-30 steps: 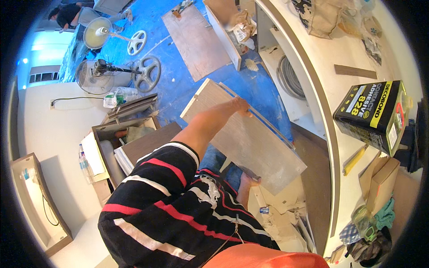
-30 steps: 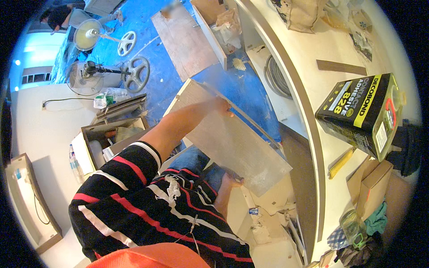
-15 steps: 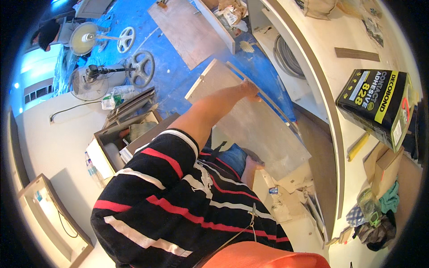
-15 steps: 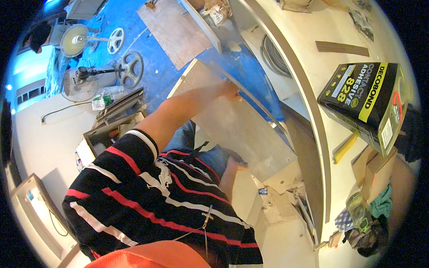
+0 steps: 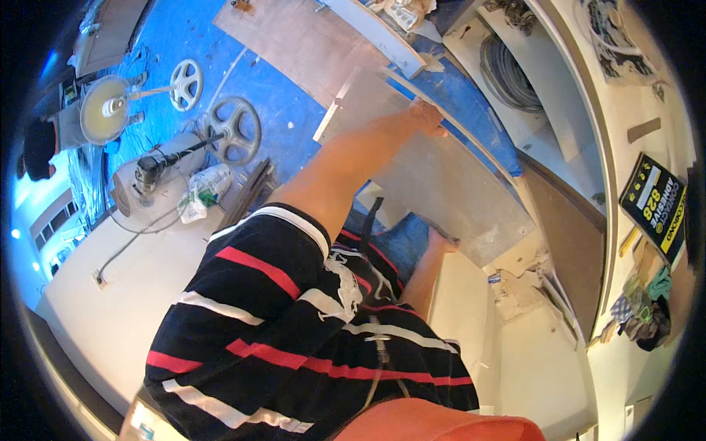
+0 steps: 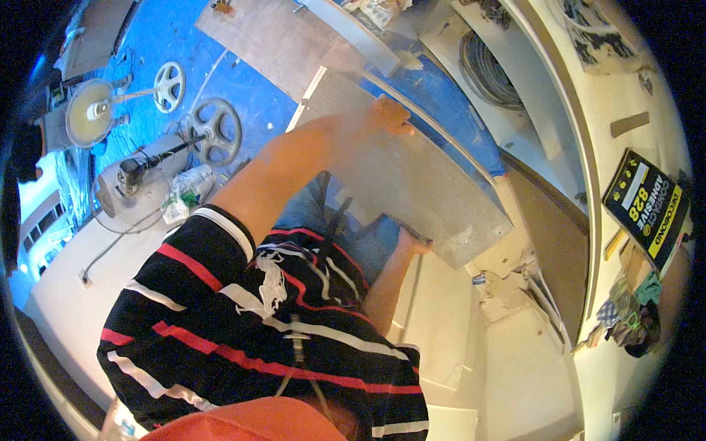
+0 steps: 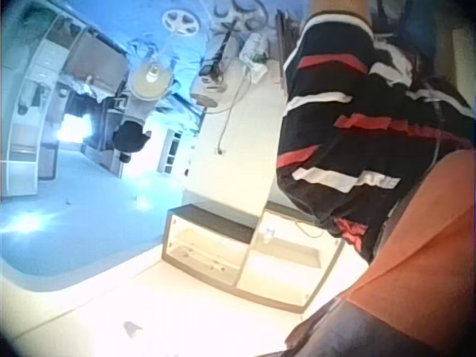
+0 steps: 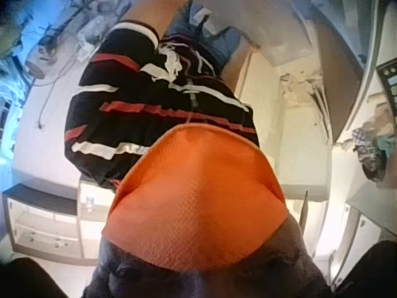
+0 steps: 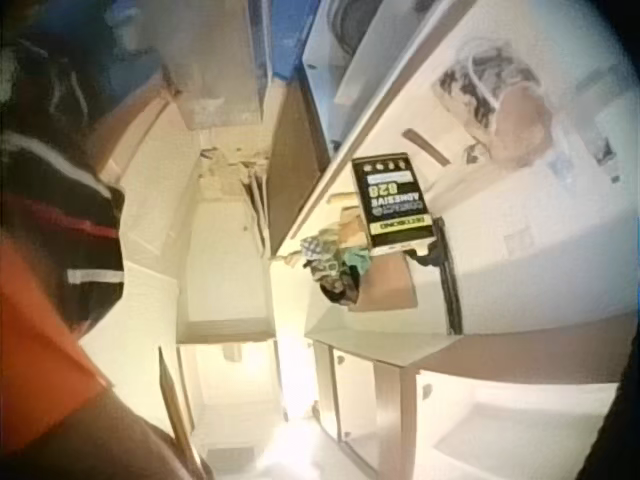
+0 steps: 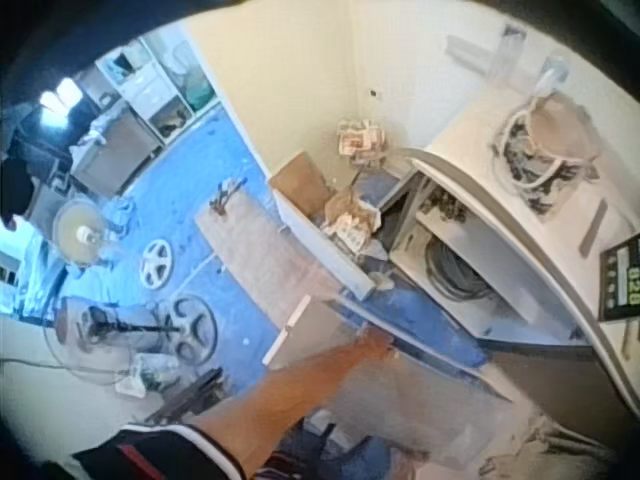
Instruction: The person handles several cabinet door panels and a strip of edge banding in a room under renovation. They lift and position the panels against a cabinet frame, then use scissors to cut the edge banding and apply it to a panel edge.
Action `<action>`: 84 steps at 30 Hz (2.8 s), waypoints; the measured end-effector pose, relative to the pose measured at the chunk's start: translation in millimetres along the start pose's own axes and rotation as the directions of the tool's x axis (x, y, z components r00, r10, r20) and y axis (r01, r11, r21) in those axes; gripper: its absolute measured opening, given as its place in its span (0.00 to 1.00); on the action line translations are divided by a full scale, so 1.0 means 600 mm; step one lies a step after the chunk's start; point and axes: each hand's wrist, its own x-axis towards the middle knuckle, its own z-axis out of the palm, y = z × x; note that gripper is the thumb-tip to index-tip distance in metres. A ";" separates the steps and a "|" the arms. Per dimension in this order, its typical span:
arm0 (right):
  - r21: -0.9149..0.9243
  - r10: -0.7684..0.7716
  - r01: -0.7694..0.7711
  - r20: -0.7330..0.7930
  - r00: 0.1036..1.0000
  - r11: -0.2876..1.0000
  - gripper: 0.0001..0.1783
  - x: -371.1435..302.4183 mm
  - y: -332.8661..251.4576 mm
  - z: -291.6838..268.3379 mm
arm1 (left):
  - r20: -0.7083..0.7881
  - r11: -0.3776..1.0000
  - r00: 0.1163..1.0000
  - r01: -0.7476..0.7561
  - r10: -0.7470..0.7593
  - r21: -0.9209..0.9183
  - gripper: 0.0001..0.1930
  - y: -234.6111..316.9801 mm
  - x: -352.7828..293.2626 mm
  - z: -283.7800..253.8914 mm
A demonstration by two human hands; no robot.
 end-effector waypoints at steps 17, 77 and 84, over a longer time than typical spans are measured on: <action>0.195 0.090 -0.099 0.056 0.994 0.976 0.40 -0.012 0.357 -0.041 | 0.179 0.999 0.983 0.032 -0.040 0.043 0.41 -0.354 -0.157 -0.049; 0.212 -0.078 0.119 -0.195 0.978 0.970 0.37 0.214 0.604 -0.019 | 0.221 0.984 0.968 -0.144 0.118 0.108 0.45 -0.581 0.145 0.094; -0.225 -0.215 0.111 -0.513 0.831 0.968 0.39 0.178 0.569 -0.056 | 0.135 0.973 0.965 -0.230 0.224 0.031 0.33 -0.598 0.149 0.098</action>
